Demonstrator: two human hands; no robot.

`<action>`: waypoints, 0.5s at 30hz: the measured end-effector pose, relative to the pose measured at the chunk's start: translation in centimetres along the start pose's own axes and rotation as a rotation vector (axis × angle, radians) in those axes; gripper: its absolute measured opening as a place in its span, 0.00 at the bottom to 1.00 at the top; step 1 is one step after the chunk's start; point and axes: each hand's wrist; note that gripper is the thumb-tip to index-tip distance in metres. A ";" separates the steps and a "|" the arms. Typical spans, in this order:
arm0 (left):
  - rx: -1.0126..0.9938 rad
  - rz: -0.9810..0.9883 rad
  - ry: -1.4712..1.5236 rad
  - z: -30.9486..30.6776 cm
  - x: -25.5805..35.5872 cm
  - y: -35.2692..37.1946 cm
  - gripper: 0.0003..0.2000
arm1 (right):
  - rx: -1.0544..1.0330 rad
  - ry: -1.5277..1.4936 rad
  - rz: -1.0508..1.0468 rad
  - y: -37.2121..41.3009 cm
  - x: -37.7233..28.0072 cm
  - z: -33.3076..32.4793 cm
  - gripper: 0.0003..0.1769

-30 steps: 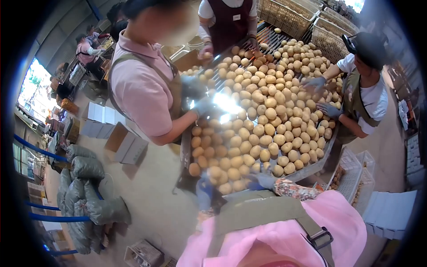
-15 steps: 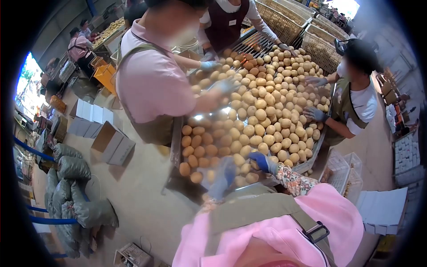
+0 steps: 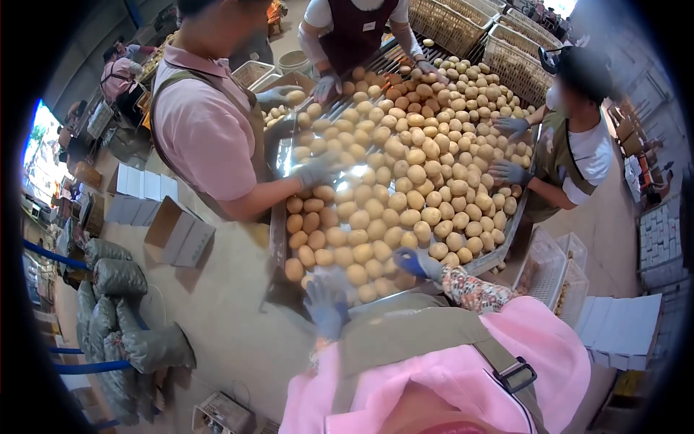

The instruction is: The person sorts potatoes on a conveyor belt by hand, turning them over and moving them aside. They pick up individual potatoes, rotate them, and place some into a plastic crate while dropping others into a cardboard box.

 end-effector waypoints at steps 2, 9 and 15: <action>0.142 -0.117 0.000 0.2 -0.3 0.9 0.30 | 0.081 0.107 -0.053 0.4 1.4 -0.8 0.27; 0.160 -0.266 -0.023 1.0 -2.0 0.0 0.35 | 0.081 0.717 -0.194 4.2 -5.2 2.3 0.27; -0.093 -0.026 0.205 0.4 3.2 -2.1 0.32 | -0.051 -0.108 -0.473 -3.7 -1.8 8.3 0.16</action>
Point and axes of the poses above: each hand's wrist, its own y-axis away from the middle knuckle, its own z-axis out of the palm, x = y × z
